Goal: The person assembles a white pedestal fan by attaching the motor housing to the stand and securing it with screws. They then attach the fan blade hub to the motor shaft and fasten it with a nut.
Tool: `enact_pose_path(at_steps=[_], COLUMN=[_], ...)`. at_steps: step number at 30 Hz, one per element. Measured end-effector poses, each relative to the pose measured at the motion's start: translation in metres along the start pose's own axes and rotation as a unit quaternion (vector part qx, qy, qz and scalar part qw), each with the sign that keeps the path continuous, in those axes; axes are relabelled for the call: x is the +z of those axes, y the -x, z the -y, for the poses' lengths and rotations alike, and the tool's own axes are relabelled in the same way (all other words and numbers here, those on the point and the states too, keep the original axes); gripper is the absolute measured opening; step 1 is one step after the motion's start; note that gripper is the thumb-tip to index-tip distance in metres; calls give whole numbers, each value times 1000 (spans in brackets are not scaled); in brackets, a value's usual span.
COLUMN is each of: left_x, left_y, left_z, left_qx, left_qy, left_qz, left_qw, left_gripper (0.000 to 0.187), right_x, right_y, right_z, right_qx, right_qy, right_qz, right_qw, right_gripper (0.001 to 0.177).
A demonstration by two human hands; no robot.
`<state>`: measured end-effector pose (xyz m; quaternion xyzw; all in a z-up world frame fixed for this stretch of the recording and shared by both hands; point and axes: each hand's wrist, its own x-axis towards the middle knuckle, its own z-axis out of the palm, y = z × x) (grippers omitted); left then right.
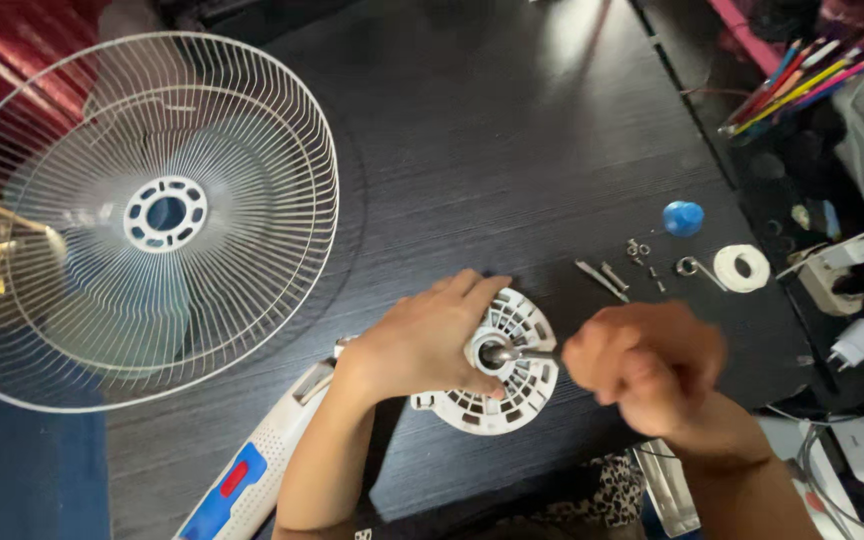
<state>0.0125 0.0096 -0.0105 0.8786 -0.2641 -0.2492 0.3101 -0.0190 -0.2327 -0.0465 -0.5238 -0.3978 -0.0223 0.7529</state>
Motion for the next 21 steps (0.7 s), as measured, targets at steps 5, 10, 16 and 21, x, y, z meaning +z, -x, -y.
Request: enact_pose_path(at_steps=[5, 10, 16, 21], left_x=[-1, 1, 2, 5], left_y=[4, 3, 4, 9], left_z=[1, 3, 5, -6], left_qx=[36, 13, 115, 302], left_qy=[18, 14, -16, 23], left_qz=[-33, -24, -89, -190], left_qw=[999, 1000, 989, 934], left_gripper=[111, 111, 117, 78], right_x=[26, 31, 33, 35], right_y=[-18, -29, -32, -31], right_z=[-2, 11, 29, 31], right_qx=[-10, 25, 13, -33], right_qy=[118, 186, 376, 448], right_qz=[25, 103, 56, 54], right_qw=[993, 977, 925, 892], right_gripper=[12, 25, 37, 49])
